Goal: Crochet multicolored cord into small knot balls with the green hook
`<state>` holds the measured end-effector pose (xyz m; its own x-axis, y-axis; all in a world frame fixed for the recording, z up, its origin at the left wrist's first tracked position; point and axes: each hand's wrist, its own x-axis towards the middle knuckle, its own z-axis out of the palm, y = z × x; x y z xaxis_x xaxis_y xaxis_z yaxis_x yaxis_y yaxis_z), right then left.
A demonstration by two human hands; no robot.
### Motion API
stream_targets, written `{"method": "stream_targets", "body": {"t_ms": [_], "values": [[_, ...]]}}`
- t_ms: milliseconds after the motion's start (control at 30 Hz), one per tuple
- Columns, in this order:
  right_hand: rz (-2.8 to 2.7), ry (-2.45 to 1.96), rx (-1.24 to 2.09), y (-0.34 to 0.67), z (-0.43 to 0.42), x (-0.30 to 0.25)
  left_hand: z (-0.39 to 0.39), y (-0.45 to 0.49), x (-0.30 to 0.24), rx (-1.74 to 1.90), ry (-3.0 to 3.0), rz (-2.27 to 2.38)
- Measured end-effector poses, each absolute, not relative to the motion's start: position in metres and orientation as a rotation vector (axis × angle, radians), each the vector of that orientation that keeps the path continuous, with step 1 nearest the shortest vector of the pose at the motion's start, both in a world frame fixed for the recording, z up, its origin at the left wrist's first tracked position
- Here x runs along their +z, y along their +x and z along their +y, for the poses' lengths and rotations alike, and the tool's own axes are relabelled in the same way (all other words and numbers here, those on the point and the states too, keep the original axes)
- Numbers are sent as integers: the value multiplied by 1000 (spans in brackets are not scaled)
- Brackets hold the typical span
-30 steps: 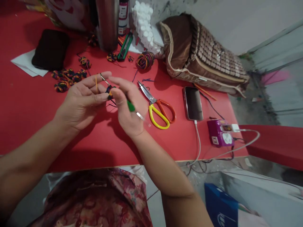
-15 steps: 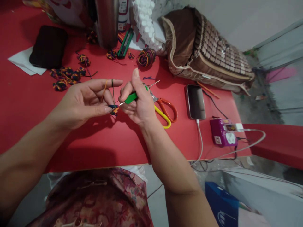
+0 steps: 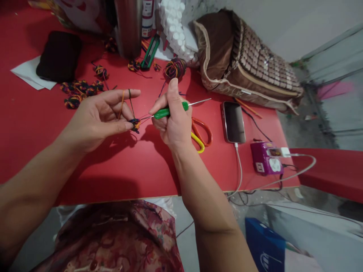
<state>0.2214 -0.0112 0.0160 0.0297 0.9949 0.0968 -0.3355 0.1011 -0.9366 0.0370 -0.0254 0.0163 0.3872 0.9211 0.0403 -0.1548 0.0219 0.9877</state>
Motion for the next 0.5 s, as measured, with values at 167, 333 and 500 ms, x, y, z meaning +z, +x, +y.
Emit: {"method": "stream_targets", "body": {"t_ms": [167, 333, 500], "values": [[-993, -947, 1198, 219, -13, 17, -26, 37, 17, 989, 1288, 868], [-970, -988, 1121, 218, -13, 17, -24, 36, 18, 1003, 1316, 916], [-992, -963, 1085, 222, -15, 14, -21, 37, 13, 1050, 1261, 849]]}}
